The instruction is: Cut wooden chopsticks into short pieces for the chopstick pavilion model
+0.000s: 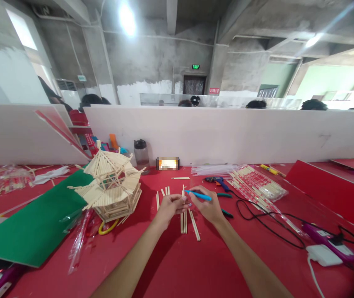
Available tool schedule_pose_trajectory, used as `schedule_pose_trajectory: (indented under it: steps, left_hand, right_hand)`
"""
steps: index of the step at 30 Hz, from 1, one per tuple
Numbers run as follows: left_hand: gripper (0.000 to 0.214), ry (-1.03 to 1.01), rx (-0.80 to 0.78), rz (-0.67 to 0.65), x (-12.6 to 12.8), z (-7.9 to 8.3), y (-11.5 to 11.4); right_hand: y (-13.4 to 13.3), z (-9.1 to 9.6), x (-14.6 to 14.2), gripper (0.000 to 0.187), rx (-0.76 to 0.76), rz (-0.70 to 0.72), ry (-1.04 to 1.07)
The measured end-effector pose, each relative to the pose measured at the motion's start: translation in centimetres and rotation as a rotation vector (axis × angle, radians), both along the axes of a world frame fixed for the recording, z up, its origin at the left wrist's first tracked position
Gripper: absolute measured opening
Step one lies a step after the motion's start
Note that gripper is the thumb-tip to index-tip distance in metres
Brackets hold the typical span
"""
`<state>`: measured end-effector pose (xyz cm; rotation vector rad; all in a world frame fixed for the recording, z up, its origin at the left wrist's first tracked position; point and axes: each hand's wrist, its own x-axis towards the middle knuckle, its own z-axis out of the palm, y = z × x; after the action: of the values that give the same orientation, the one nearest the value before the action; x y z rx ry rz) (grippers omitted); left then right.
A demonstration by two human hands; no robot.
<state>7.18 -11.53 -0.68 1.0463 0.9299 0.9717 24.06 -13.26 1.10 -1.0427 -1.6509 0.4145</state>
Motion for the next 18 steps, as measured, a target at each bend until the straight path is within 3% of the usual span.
schedule_pose_trajectory:
  steps: [14, 18]
  left_hand:
    - [0.04, 0.009, -0.005, 0.002, -0.05, -0.46, 0.23]
    - [0.042, 0.016, 0.006, -0.016, -0.11, -0.53, 0.3]
  right_hand:
    - [0.17, -0.09, 0.09, 0.02, -0.017, -0.036, -0.015]
    - [0.39, -0.2, 0.11, 0.024, -0.059, 0.007, 0.067]
